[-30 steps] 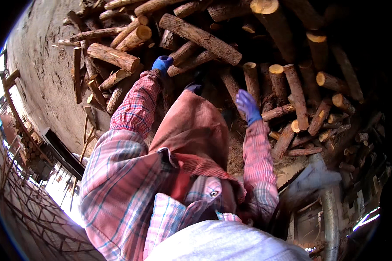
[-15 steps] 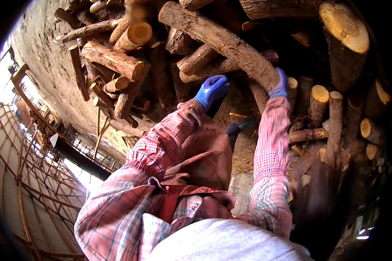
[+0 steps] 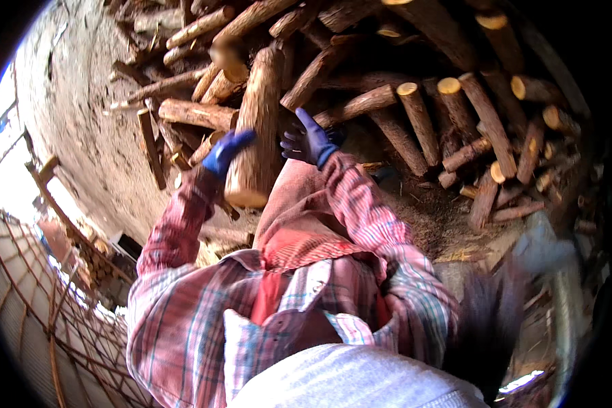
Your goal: The person repeatedly picks up logs from a pile and feeds them into a wood-cutting machine. They handle the logs with gloved hands, positioning them on the machine's platform before the blade cuts them. The cut pieces fall away, and the person continues the cycle by selecting new logs from the surrounding pile.
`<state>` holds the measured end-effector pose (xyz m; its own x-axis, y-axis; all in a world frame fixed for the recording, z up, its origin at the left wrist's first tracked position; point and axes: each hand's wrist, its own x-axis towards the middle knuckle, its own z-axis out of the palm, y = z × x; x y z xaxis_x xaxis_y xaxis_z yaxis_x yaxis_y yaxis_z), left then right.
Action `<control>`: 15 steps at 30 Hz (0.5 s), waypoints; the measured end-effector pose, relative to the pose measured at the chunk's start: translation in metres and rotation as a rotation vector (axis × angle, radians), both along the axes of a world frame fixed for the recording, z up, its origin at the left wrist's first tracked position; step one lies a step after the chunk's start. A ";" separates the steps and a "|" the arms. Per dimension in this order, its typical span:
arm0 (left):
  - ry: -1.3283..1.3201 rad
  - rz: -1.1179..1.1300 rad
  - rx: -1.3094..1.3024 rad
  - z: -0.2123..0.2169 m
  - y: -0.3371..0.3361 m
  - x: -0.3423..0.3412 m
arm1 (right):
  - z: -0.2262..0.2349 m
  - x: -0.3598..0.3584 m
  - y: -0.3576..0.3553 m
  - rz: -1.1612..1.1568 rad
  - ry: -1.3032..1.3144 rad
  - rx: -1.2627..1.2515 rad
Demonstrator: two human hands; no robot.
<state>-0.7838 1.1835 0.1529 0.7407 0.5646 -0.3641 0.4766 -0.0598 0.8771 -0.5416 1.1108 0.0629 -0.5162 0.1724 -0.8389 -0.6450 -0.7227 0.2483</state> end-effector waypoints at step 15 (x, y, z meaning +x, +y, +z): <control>-0.235 -0.422 -0.423 0.208 -0.077 0.365 | 0.289 0.343 -0.152 -1.646 -0.838 0.817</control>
<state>-0.4187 1.1069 0.3612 0.9551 0.0500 -0.2921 0.2796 0.1742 0.9442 -0.1983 0.9587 0.3522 0.8980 0.3704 -0.2373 -0.4387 0.7938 -0.4212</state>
